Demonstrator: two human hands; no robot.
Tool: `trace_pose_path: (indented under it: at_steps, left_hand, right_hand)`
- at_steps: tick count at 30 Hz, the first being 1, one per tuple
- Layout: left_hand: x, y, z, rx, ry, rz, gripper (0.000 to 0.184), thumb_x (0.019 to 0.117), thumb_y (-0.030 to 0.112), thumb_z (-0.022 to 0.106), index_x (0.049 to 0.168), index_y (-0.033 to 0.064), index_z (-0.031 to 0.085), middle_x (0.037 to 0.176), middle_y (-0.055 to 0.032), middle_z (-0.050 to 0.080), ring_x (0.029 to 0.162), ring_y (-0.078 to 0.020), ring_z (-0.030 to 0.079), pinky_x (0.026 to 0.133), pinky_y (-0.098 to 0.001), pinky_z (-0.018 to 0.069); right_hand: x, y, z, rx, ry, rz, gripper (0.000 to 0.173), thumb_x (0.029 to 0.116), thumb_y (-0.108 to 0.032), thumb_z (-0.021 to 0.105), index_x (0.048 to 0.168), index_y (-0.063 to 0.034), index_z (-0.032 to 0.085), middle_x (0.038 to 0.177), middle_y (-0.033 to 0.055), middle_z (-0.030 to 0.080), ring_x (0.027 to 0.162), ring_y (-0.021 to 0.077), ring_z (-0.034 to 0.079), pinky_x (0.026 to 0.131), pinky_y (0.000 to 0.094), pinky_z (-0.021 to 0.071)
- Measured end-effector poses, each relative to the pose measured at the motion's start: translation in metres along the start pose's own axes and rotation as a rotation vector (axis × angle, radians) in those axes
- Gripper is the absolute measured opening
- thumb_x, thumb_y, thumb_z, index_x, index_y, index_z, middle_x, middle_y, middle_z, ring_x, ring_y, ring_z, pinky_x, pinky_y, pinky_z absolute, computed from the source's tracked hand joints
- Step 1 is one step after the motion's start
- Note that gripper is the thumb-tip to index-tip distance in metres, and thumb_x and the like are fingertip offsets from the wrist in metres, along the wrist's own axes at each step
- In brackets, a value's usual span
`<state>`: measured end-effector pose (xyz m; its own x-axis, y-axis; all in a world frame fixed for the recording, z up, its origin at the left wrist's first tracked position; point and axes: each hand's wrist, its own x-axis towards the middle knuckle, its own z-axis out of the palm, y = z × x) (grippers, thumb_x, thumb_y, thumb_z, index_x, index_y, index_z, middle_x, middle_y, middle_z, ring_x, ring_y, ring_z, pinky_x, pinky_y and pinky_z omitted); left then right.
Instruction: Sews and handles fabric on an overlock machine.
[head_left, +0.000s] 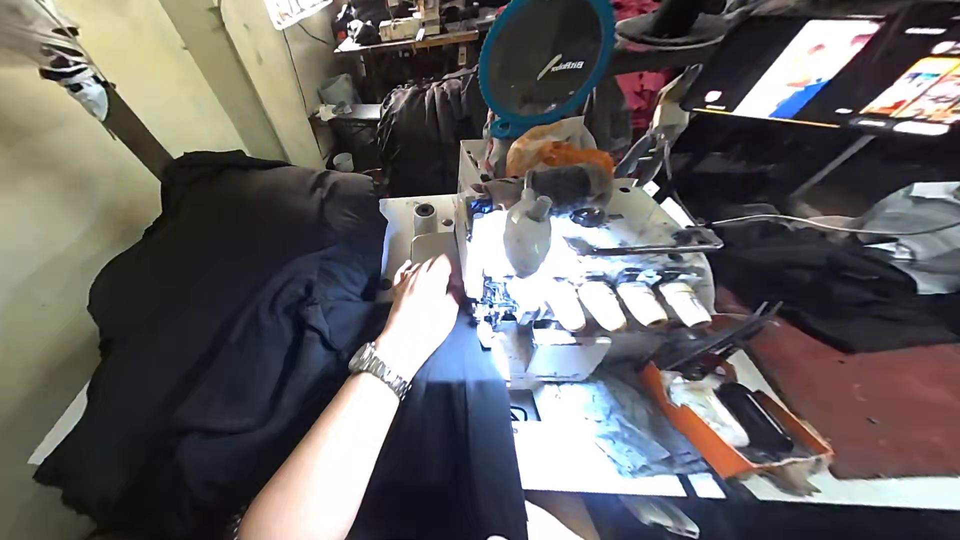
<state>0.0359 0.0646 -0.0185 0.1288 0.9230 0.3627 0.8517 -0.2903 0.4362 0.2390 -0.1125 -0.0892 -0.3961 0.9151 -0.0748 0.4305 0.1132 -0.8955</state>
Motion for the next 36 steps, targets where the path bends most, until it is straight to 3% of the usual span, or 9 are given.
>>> trace_pose_path:
  at_steps: [6, 11, 14, 17, 20, 22, 28, 33, 36]
  left_hand:
    - [0.035, -0.005, 0.008, 0.044, -0.079, -0.154, 0.043, 0.0912, 0.002, 0.063, 0.134, 0.0019, 0.062, 0.135, -0.0189, 0.064, 0.132, -0.0347, 0.056, 0.119, -0.0607, 0.0271]
    - [-0.002, -0.008, -0.007, 0.016, 0.225, -0.026, 0.02, 0.0955, 0.015, 0.07, 0.11, 0.0025, 0.067, 0.114, -0.0188, 0.065, 0.113, -0.0376, 0.062, 0.098, -0.0562, 0.0483]
    - [-0.071, -0.005, -0.015, -0.177, 0.345, 0.05, 0.018, 0.0962, 0.021, 0.069, 0.105, 0.0059, 0.066, 0.103, -0.0056, 0.066, 0.098, -0.0161, 0.063, 0.089, -0.0346, 0.0547]
    - [-0.166, -0.006, -0.03, -0.473, -0.119, -0.086, 0.018, 0.0965, 0.023, 0.066, 0.104, 0.0066, 0.068, 0.097, -0.0022, 0.069, 0.083, -0.0038, 0.065, 0.076, -0.0221, 0.057]
    - [-0.235, -0.039, -0.045, -0.357, -0.774, -0.421, 0.031, 0.0995, 0.028, 0.065, 0.116, 0.0025, 0.07, 0.108, -0.0153, 0.07, 0.095, -0.0253, 0.069, 0.089, -0.0449, 0.0565]
    - [-0.262, -0.064, -0.042, -0.129, -0.933, -0.734, 0.051, 0.1016, 0.039, 0.062, 0.132, -0.0014, 0.063, 0.13, -0.0265, 0.063, 0.121, -0.0417, 0.061, 0.106, -0.0597, 0.0451]
    - [-0.273, -0.073, 0.004, -0.142, -0.56, -0.885, 0.088, 0.0904, 0.048, 0.074, 0.152, -0.0055, 0.04, 0.155, -0.0321, 0.039, 0.146, -0.0434, 0.037, 0.121, -0.0562, 0.0292]
    - [-0.263, -0.051, 0.043, -0.2, -0.441, -0.851, 0.056, 0.1046, 0.036, 0.057, 0.137, -0.0099, 0.055, 0.141, -0.0295, 0.056, 0.138, -0.037, 0.05, 0.118, -0.0483, 0.0348]
    - [-0.285, -0.047, 0.05, -0.363, -0.024, -0.748, 0.041, 0.1019, 0.011, 0.058, 0.133, -0.0151, 0.055, 0.132, -0.0295, 0.062, 0.129, -0.0301, 0.059, 0.114, -0.0393, 0.0416]
  right_hand:
    - [0.008, -0.002, 0.005, -0.102, -0.002, -0.067, 0.039, 0.1029, -0.026, 0.061, 0.083, 0.0059, 0.072, 0.089, 0.021, 0.069, 0.091, 0.0325, 0.07, 0.084, 0.0496, 0.0559]
    - [-0.007, -0.001, 0.011, -0.058, -0.06, -0.04, 0.037, 0.1031, -0.024, 0.06, 0.09, 0.0074, 0.074, 0.099, 0.0243, 0.073, 0.1, 0.0349, 0.072, 0.093, 0.0501, 0.0546]
    - [-0.024, 0.022, 0.023, -0.04, -0.101, -0.039, 0.036, 0.1019, -0.023, 0.062, 0.086, 0.0069, 0.073, 0.098, 0.0231, 0.072, 0.099, 0.0353, 0.071, 0.091, 0.0519, 0.0558]
    - [-0.041, 0.038, 0.026, 0.036, -0.127, 0.02, 0.029, 0.0984, -0.019, 0.065, 0.087, 0.0058, 0.075, 0.098, 0.0211, 0.074, 0.096, 0.0312, 0.072, 0.089, 0.0489, 0.0569]
    - [-0.06, 0.047, 0.017, 0.272, -0.1, 0.165, 0.018, 0.0965, -0.012, 0.066, 0.093, 0.0021, 0.076, 0.094, 0.0096, 0.074, 0.09, 0.0139, 0.071, 0.087, 0.0338, 0.0579]
    - [-0.071, 0.049, 0.007, 0.571, -0.033, 0.309, 0.014, 0.0972, -0.006, 0.061, 0.093, -0.0052, 0.074, 0.084, -0.0008, 0.075, 0.077, 0.0058, 0.071, 0.073, 0.0276, 0.0606]
    - [-0.095, 0.055, -0.011, 0.869, 0.0, 0.54, 0.022, 0.0989, -0.005, 0.051, 0.083, -0.011, 0.066, 0.081, 0.0007, 0.074, 0.077, 0.0123, 0.073, 0.077, 0.0326, 0.0629]
    - [-0.102, 0.05, 0.003, 0.595, 0.128, 0.586, 0.008, 0.0915, 0.0, 0.066, 0.085, -0.0035, 0.068, 0.078, 0.0013, 0.071, 0.072, 0.0124, 0.072, 0.072, 0.0316, 0.0635]
    - [-0.101, 0.05, 0.007, 0.443, 0.168, 0.562, 0.007, 0.0939, -0.004, 0.066, 0.088, -0.0003, 0.068, 0.078, 0.0036, 0.071, 0.07, 0.0122, 0.072, 0.069, 0.0309, 0.0632]
